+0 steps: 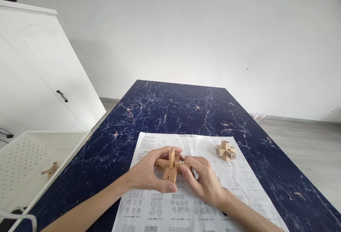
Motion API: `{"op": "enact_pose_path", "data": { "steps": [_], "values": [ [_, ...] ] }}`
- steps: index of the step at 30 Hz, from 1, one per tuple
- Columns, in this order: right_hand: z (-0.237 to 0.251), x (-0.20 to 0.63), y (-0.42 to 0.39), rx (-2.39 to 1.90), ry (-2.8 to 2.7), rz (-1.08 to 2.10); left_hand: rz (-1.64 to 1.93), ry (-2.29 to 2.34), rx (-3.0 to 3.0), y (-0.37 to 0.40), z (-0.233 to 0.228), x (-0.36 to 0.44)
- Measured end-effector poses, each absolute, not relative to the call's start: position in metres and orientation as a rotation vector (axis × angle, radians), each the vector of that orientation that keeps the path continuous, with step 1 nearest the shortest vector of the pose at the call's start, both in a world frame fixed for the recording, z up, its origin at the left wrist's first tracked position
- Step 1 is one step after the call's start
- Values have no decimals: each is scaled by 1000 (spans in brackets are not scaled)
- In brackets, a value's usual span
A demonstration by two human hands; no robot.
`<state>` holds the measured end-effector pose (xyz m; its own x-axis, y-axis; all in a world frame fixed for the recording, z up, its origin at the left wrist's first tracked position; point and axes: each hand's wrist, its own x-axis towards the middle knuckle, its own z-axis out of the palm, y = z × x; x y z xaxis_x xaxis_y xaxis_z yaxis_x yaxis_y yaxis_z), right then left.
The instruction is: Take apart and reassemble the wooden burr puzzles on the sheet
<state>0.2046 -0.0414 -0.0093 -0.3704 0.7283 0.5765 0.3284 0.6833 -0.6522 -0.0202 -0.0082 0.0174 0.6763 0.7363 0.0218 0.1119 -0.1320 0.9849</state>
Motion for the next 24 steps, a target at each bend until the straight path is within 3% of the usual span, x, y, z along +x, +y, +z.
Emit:
{"op": "enact_pose_path", "data": {
  "steps": [24],
  "values": [
    [-12,214,-31,-811,-2110,481,705,689,1813,-1,23,-23]
  ]
}}
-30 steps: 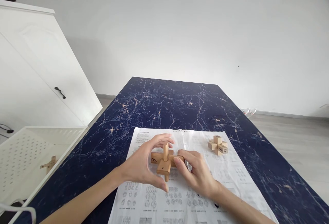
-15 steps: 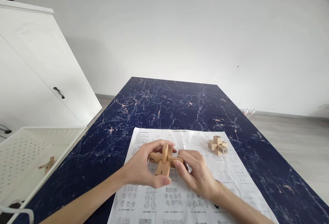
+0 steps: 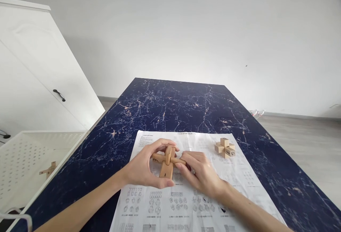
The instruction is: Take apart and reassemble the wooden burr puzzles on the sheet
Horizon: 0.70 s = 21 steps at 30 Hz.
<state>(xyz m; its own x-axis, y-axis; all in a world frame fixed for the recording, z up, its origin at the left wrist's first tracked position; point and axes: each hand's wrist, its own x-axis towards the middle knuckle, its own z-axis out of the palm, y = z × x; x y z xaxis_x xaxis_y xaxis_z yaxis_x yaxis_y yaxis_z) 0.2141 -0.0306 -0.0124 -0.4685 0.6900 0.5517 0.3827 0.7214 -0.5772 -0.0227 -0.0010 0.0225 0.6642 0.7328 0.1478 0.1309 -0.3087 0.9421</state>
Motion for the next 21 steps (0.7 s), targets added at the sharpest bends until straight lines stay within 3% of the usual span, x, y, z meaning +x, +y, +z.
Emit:
{"op": "enact_pose_path", "data": {
  "steps": [21],
  "values": [
    [-14,227,-23,-773,-2334,401,573,727,2002,8,22,-25]
  ]
}}
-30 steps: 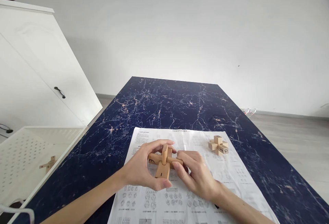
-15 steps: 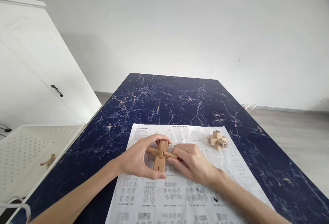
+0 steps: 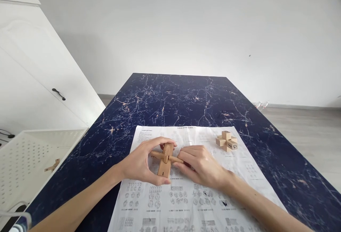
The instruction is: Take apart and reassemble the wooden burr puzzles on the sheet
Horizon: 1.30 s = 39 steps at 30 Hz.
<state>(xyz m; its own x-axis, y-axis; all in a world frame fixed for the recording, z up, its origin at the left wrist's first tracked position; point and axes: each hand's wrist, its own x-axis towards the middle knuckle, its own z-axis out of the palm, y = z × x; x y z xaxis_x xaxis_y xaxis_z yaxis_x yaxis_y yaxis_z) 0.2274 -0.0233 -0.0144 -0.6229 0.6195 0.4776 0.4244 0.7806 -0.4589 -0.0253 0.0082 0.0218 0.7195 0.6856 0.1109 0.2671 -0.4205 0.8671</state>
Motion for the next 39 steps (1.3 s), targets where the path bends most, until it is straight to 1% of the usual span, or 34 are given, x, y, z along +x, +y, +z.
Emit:
{"op": "enact_pose_path", "data": {
  "steps": [9,19,26,31,34,37,39],
  "values": [
    [-15,221,-27,-754,-2279,467,595,760,2058,3,17,-23],
    [-18,221,-27,-779,-2209,585,562,824,2042,0,23,-23],
    [-15,221,-28,-728,-2268,539,656,749,2073,-1,28,-25],
    [-13,222,-30,-740,-2454,392,534,796,2149,1,26,-29],
    [-10,219,-34,-791,-2507,378,505,788,2212,-2,28,-29],
    [-7,215,-37,-812,-2491,427,594,736,2233,-5,36,-29],
    [-6,214,-37,-812,-2471,466,716,684,2166,-3,42,-31]
  ]
}}
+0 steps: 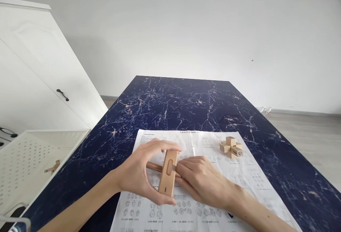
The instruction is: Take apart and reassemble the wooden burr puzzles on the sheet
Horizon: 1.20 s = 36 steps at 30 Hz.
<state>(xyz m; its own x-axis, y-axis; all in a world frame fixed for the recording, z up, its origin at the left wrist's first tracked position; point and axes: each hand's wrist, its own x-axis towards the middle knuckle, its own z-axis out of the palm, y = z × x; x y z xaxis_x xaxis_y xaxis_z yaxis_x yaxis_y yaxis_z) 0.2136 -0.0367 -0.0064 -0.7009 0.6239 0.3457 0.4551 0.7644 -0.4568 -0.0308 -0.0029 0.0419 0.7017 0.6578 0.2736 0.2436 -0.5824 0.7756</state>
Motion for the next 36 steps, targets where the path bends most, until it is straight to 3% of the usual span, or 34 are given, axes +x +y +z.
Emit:
{"op": "enact_pose_path", "data": {
  "steps": [5,10,19,26,36],
  "values": [
    [-10,214,-30,-930,-2321,703,1129,1008,1969,17,44,-45],
    [-7,219,-23,-1170,-2047,1013,666,1374,2104,37,30,-65],
    [-1,221,-22,-1103,-1878,1365,603,847,2399,16,24,-48],
    [-2,216,-25,-841,-1827,1585,649,779,2333,-3,20,-33],
    [-11,234,-11,-878,-1758,1663,678,850,2309,14,23,-50]
  ]
}}
